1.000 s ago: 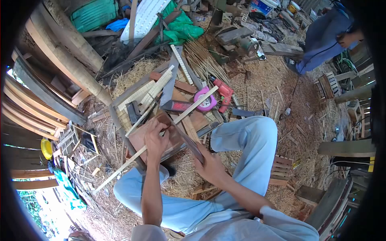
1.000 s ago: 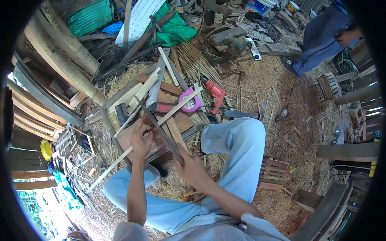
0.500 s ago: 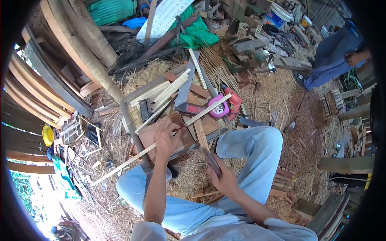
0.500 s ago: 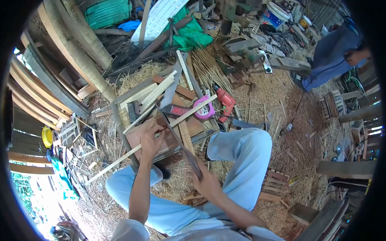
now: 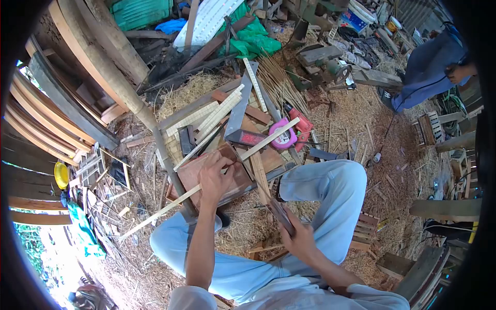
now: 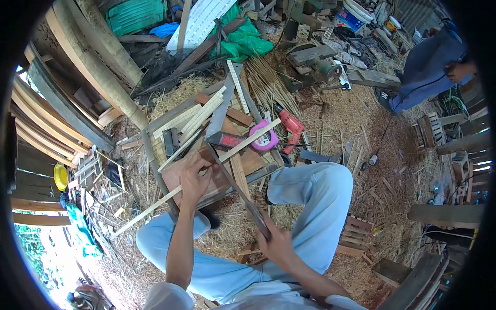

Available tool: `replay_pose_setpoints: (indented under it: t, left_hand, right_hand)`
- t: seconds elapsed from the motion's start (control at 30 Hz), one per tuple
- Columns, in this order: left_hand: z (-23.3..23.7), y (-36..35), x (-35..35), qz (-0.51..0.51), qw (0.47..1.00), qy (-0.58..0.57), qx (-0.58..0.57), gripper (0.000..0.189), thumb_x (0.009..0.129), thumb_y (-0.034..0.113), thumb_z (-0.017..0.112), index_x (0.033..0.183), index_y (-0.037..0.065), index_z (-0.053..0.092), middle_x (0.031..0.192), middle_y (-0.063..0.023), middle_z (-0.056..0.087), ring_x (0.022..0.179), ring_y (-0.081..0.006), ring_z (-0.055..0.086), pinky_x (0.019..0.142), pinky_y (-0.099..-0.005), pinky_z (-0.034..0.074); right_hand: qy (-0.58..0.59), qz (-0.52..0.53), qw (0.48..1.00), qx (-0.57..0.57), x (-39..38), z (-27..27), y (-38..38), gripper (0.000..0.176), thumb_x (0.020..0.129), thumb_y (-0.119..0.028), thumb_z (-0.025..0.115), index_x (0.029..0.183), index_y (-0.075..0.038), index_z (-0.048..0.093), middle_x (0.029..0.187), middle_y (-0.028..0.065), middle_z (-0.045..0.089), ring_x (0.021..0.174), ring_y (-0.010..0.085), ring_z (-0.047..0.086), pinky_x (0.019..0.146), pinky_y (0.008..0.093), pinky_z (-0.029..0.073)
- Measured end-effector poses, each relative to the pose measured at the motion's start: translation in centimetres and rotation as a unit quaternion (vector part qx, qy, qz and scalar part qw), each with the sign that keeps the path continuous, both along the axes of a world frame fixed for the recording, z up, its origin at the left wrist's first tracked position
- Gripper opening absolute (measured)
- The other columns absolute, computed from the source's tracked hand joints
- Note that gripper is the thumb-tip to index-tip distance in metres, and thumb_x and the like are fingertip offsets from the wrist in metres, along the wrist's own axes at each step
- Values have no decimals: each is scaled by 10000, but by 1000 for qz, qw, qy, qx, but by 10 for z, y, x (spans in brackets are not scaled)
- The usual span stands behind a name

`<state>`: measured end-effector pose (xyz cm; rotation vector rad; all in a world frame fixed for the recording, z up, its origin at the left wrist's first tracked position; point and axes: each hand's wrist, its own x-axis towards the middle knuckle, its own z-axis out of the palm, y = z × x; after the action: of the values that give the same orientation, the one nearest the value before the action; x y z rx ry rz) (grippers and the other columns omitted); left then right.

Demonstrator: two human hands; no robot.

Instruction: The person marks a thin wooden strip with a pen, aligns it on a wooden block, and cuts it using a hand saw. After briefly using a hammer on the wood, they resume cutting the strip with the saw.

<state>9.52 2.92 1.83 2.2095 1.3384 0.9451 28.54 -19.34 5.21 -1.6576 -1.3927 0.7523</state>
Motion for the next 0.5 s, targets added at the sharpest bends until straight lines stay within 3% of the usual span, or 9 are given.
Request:
replay_pose_setpoints:
  t: [0.1, 0.23, 0.33, 0.43, 0.5]
  left_hand:
    - [-4, -5, 1, 4, 999, -29, -35, 160, 716, 39, 767, 787, 16, 625, 795, -113, 538, 824, -325, 605, 709, -424, 482]
    - [-3, -1, -4, 10, 999, 25, -27, 162, 716, 46, 773, 793, 19, 634, 805, -120, 552, 830, -332, 605, 716, -429, 483]
    - [-5, 1, -4, -3, 1000, 15, -4, 161, 708, 41, 769, 792, 21, 633, 804, -122, 549, 832, -338, 603, 724, -435, 484]
    - [-9, 1, 0, 8, 999, -28, -36, 158, 697, 30, 759, 786, 24, 629, 796, -121, 537, 829, -343, 601, 719, -437, 481]
    - [-2, 1, 1, 7, 999, -27, -29, 159, 691, 28, 757, 787, 25, 629, 794, -119, 537, 826, -343, 601, 712, -437, 476]
  right_hand:
    - [-11, -4, 1000, -19, -2, 4, 4, 547, 905, -130, 662, 1415, 0, 511, 693, 257, 662, 600, 419, 679, 557, 470, 553]
    - [2, -1, 1000, -3, -37, -5, 120, 498, 916, -148, 661, 1373, -2, 527, 707, 260, 666, 604, 457, 656, 557, 487, 546]
    - [-5, -2, 1000, -9, -35, -9, 104, 524, 908, -129, 662, 1396, -6, 513, 706, 261, 665, 594, 441, 661, 552, 484, 546]
    - [-3, 7, 999, -45, -8, 3, 16, 557, 900, -103, 656, 1424, -11, 494, 709, 255, 667, 592, 418, 672, 540, 461, 552]
    - [-3, 11, 999, -51, -4, 6, -1, 570, 897, -97, 654, 1435, -13, 485, 701, 252, 663, 590, 409, 675, 535, 454, 551]
